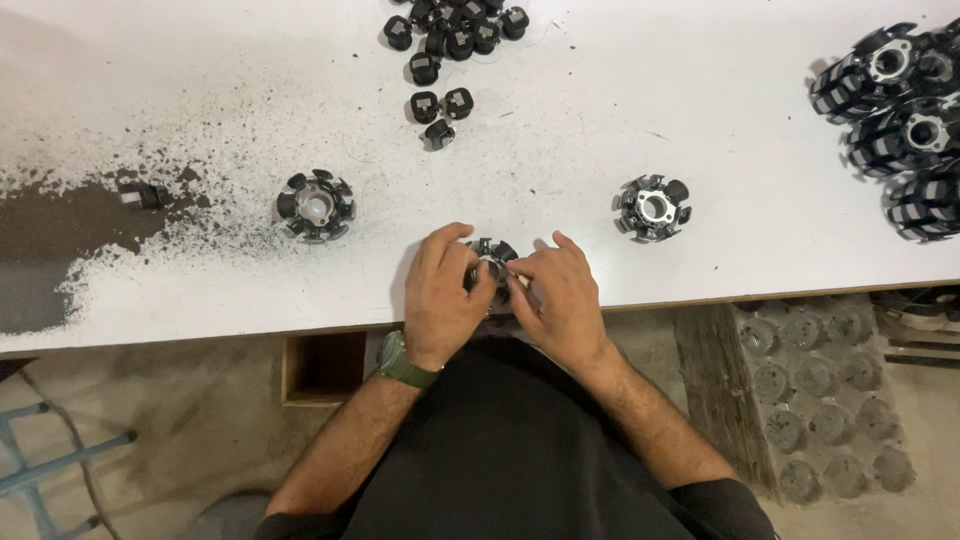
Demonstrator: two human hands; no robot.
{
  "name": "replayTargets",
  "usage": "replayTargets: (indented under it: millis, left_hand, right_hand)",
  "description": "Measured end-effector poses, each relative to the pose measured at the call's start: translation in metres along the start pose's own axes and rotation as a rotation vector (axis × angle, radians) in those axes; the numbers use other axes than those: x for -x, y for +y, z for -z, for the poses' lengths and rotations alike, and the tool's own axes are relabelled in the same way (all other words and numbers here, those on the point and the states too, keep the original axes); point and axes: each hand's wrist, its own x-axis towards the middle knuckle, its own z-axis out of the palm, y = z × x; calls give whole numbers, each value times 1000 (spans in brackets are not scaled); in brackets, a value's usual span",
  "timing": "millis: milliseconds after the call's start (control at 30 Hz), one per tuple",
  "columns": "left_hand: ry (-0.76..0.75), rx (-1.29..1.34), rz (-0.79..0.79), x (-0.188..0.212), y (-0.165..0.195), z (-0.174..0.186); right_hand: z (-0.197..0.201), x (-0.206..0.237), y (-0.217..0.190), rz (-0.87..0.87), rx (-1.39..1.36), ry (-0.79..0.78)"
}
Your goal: The person sits at a white workbench assembling omni wheels, pressing small black rollers into the holes around each wheel hub one at a time and using a small hex key to tighten them. Finished wheels are set aside on the table as more hubs and rollers are picked up.
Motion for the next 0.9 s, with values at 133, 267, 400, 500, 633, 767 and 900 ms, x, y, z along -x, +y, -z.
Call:
replayTargets:
  millis: [133, 267, 400, 500, 633, 767, 900]
  left_hand:
    - [88, -148, -108, -6, 0, 25]
    - [-87, -141, -144, -12, 2, 29]
    - [-107, -84, -120, -16, 3, 18]
    - [-43, -36, -129, -15, 0, 16]
    - [-59, -73, -123, -17, -4, 16]
    - [-116, -90, -102, -23, -5, 15]
    - [-134, -124, -148, -24, -3, 18]
  right_hand:
    - [-1, 8, 2, -7, -61, 163]
    - [-11, 6, 6, -66, -89, 166]
    - [-17, 4, 8, -71, -93, 127]
    - [-17, 5, 8, -70, -73, 169]
    - [-15, 6, 9, -69, -96, 151]
    - [-14, 4, 9, -70, -105, 137]
    - [-13, 5, 10, -69, -120, 134]
